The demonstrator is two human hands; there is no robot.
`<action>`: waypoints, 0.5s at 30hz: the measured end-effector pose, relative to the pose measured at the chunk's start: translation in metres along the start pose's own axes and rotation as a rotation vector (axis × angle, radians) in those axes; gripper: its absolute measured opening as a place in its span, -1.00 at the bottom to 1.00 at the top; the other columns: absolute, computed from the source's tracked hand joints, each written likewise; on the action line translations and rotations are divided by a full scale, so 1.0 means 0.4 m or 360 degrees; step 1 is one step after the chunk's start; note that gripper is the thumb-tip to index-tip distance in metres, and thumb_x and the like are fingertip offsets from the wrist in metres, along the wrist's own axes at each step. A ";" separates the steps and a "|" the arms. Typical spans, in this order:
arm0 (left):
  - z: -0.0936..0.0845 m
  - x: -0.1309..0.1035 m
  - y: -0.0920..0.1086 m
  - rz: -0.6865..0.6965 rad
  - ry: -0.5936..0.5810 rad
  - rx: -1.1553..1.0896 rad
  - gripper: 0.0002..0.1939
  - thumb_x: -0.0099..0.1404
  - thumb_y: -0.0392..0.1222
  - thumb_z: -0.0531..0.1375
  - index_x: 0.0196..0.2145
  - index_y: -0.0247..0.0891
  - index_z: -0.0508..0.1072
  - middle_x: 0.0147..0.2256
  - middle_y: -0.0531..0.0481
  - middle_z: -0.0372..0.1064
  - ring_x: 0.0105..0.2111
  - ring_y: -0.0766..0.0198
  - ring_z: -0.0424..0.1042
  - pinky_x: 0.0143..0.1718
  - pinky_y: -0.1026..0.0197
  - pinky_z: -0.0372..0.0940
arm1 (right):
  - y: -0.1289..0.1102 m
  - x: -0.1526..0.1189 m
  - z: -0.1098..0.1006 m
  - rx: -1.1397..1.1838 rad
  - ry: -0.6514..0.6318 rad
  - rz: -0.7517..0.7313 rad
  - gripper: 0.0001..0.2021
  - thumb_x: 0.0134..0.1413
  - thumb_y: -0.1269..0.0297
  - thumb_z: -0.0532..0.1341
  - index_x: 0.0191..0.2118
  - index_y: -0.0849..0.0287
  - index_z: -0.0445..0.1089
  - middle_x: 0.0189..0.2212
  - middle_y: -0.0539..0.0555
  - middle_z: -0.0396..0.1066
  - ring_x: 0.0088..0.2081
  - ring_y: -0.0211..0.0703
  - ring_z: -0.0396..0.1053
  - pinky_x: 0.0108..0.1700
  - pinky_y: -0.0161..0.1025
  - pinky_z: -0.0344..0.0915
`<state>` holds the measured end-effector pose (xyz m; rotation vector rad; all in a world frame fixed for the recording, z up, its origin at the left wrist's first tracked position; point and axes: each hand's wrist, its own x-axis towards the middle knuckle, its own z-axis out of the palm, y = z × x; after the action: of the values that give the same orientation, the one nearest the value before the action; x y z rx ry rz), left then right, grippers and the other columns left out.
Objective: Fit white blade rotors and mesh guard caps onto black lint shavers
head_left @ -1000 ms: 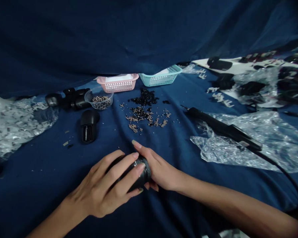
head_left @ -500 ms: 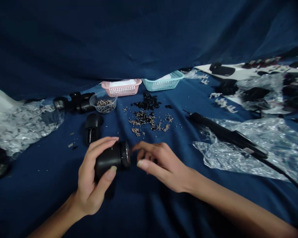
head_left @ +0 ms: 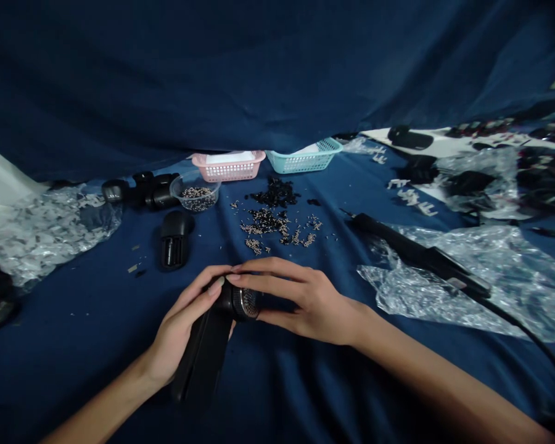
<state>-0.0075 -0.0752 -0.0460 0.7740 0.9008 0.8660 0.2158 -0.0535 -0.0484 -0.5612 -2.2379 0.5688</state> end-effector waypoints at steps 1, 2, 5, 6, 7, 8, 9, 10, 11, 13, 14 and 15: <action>0.001 0.001 -0.001 -0.0002 0.0022 0.0003 -0.64 0.30 0.02 0.28 0.02 -0.08 0.46 -0.42 0.07 0.43 -0.50 0.36 0.42 -0.44 0.34 0.38 | 0.001 0.000 0.001 -0.0010 -0.0004 0.0015 -0.59 0.30 0.38 0.25 0.22 0.31 0.32 0.16 0.26 0.37 0.18 -0.16 0.37 0.25 -0.22 0.34; 0.002 0.001 -0.001 -0.0011 0.0032 0.0008 -0.64 0.29 0.02 0.29 0.01 -0.08 0.45 -0.41 0.08 0.43 -0.50 0.37 0.42 -0.44 0.35 0.37 | 0.001 -0.001 0.003 -0.0025 -0.0016 0.0022 -0.59 0.32 0.36 0.24 0.23 0.29 0.32 0.16 0.25 0.37 0.18 -0.16 0.38 0.24 -0.21 0.35; 0.003 0.002 0.000 -0.0046 0.0000 0.0054 -0.62 0.29 0.04 0.28 0.02 -0.07 0.43 -0.41 0.08 0.44 -0.53 0.36 0.42 -0.50 0.36 0.33 | 0.002 -0.004 0.008 -0.0051 -0.0006 0.0058 -0.52 0.30 0.18 0.25 0.25 0.21 0.28 0.14 0.23 0.38 0.13 -0.10 0.42 0.15 -0.18 0.45; 0.003 0.001 -0.001 -0.0061 -0.0026 0.0083 -0.61 0.30 0.06 0.26 0.03 -0.06 0.41 -0.43 0.07 0.44 -0.55 0.35 0.41 -0.53 0.35 0.32 | 0.001 -0.006 0.011 -0.0034 0.0025 0.0083 -0.48 0.26 0.09 0.28 0.24 0.22 0.29 0.11 0.24 0.39 0.05 -0.11 0.47 0.05 -0.21 0.51; 0.002 0.001 -0.002 -0.0073 -0.0046 0.0124 -0.61 0.31 0.08 0.24 0.04 -0.06 0.40 -0.44 0.07 0.44 -0.56 0.34 0.41 -0.55 0.34 0.31 | 0.001 -0.007 0.014 -0.0008 0.0065 0.0119 -0.43 0.20 0.01 0.30 0.21 0.24 0.32 0.06 0.24 0.40 -0.06 -0.14 0.51 -0.06 -0.25 0.55; 0.001 0.000 -0.004 -0.0068 -0.0055 0.0191 -0.61 0.33 0.10 0.22 0.04 -0.06 0.41 -0.42 0.06 0.45 -0.55 0.32 0.41 -0.55 0.33 0.32 | -0.001 -0.007 0.017 0.0015 0.0102 0.0166 -0.40 0.14 -0.06 0.33 0.15 0.27 0.35 0.00 0.23 0.42 -0.20 -0.19 0.52 -0.18 -0.28 0.56; 0.000 -0.001 -0.007 -0.0026 -0.0053 0.0295 -0.62 0.34 0.11 0.19 0.04 -0.06 0.42 -0.38 0.03 0.48 -0.51 0.29 0.44 -0.53 0.31 0.35 | -0.003 -0.007 0.021 0.0021 0.0129 0.0225 -0.39 0.09 -0.12 0.34 0.07 0.31 0.40 -0.09 0.21 0.43 -0.34 -0.25 0.48 -0.31 -0.31 0.54; -0.002 -0.003 -0.010 0.0053 -0.0034 0.0433 -0.63 0.36 0.12 0.17 0.03 -0.07 0.44 -0.30 0.00 0.50 -0.43 0.25 0.48 -0.47 0.28 0.39 | -0.005 -0.006 0.025 0.0001 0.0138 0.0294 -0.40 0.06 -0.16 0.35 -0.03 0.33 0.43 -0.18 0.17 0.42 -0.44 -0.30 0.39 -0.41 -0.32 0.48; -0.004 -0.004 -0.014 0.0168 -0.0006 0.0603 -0.64 0.37 0.11 0.15 0.02 -0.07 0.46 -0.20 -0.04 0.51 -0.31 0.19 0.52 -0.39 0.25 0.43 | -0.008 -0.005 0.029 -0.0044 0.0134 0.0371 -0.41 0.04 -0.20 0.34 -0.14 0.34 0.44 -0.28 0.12 0.38 -0.50 -0.32 0.30 -0.47 -0.31 0.41; -0.006 -0.008 -0.022 0.0448 0.0047 0.0973 -0.65 0.42 0.07 0.10 0.04 -0.07 0.48 -0.03 -0.08 0.49 -0.04 0.07 0.49 -0.16 0.17 0.47 | -0.016 0.000 0.039 -0.0138 0.0102 0.0532 -0.45 0.06 -0.25 0.30 -0.33 0.28 0.39 -0.42 0.02 0.28 -0.54 -0.32 0.18 -0.52 -0.30 0.25; -0.007 -0.011 -0.026 0.0579 0.0060 0.1130 -0.66 0.44 0.04 0.06 0.06 -0.05 0.47 0.02 -0.08 0.48 0.04 0.06 0.45 -0.05 0.13 0.45 | -0.021 0.003 0.044 -0.0123 0.0080 0.0616 -0.46 0.11 -0.25 0.26 -0.39 0.24 0.35 -0.46 0.00 0.24 -0.54 -0.32 0.15 -0.52 -0.30 0.20; -0.007 -0.013 -0.028 0.0696 0.0061 0.1254 -0.67 0.47 -0.02 0.04 0.09 -0.03 0.45 0.05 -0.06 0.46 0.09 0.08 0.43 0.03 0.11 0.41 | -0.026 0.005 0.051 -0.0019 0.0059 0.0726 -0.47 0.18 -0.24 0.20 -0.44 0.21 0.30 -0.51 -0.02 0.22 -0.55 -0.31 0.16 -0.51 -0.31 0.18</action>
<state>-0.0084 -0.0840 -0.0549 1.6868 1.1401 0.8995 0.1969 -0.0651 -0.0542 -1.0920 -2.0830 0.7632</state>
